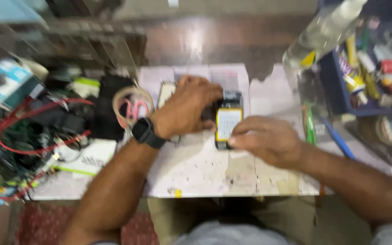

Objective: The person uses a green screwdriver to manipulate components inside a disassembled smartphone. They repeatedly pry and adjust parts near the top of the device while the battery remains exposed.

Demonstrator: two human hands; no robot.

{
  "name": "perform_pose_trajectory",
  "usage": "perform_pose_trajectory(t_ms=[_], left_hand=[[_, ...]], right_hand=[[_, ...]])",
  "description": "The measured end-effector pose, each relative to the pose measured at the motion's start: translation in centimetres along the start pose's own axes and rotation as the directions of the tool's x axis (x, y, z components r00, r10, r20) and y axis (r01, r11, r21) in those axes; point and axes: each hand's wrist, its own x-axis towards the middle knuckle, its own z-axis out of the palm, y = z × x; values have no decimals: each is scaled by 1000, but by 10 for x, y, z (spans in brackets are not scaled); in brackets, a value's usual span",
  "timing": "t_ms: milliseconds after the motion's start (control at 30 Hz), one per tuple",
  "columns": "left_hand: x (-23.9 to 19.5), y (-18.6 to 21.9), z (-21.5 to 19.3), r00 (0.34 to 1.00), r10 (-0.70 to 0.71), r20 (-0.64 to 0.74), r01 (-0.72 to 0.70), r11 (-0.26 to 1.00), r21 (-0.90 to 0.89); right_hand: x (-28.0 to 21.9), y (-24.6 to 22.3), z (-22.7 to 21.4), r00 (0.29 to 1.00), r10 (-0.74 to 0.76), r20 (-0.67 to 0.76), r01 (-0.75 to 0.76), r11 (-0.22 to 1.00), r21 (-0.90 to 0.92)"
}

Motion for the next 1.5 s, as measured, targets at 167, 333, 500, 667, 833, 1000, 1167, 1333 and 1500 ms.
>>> perform_pose_trajectory(t_ms=[167,333,500,667,833,1000,1167,1333,1500], left_hand=[[-3,-4,7,1000,1,17,-1,1000,-3],[-3,-1,6,1000,3,-15,-3,1000,-1],[-3,-2,5,1000,-3,-7,3,1000,-13],[-4,-2,6,1000,-9,-19,9,1000,-2],[-2,2,10,991,106,-86,-114,989,-94],[-4,8,7,993,96,71,-76,968,-239],[-2,19,12,987,147,63,-128,960,-248],[-1,23,12,987,118,106,-82,953,-290],[-1,24,15,989,143,44,-125,949,-290]], right_hand=[[-3,-3,-4,996,89,32,-91,993,76],[3,-9,-2,994,105,-1,-105,990,95],[2,-4,0,995,99,22,-101,992,72],[-2,0,1,992,121,20,-122,989,87],[-4,2,1,991,131,-14,-128,983,129],[-4,5,-2,988,132,-85,-124,988,94],[-7,7,1,978,138,-155,-114,981,154],[-12,9,2,970,155,-189,-125,979,160],[-17,10,5,964,177,-199,-141,973,181]])
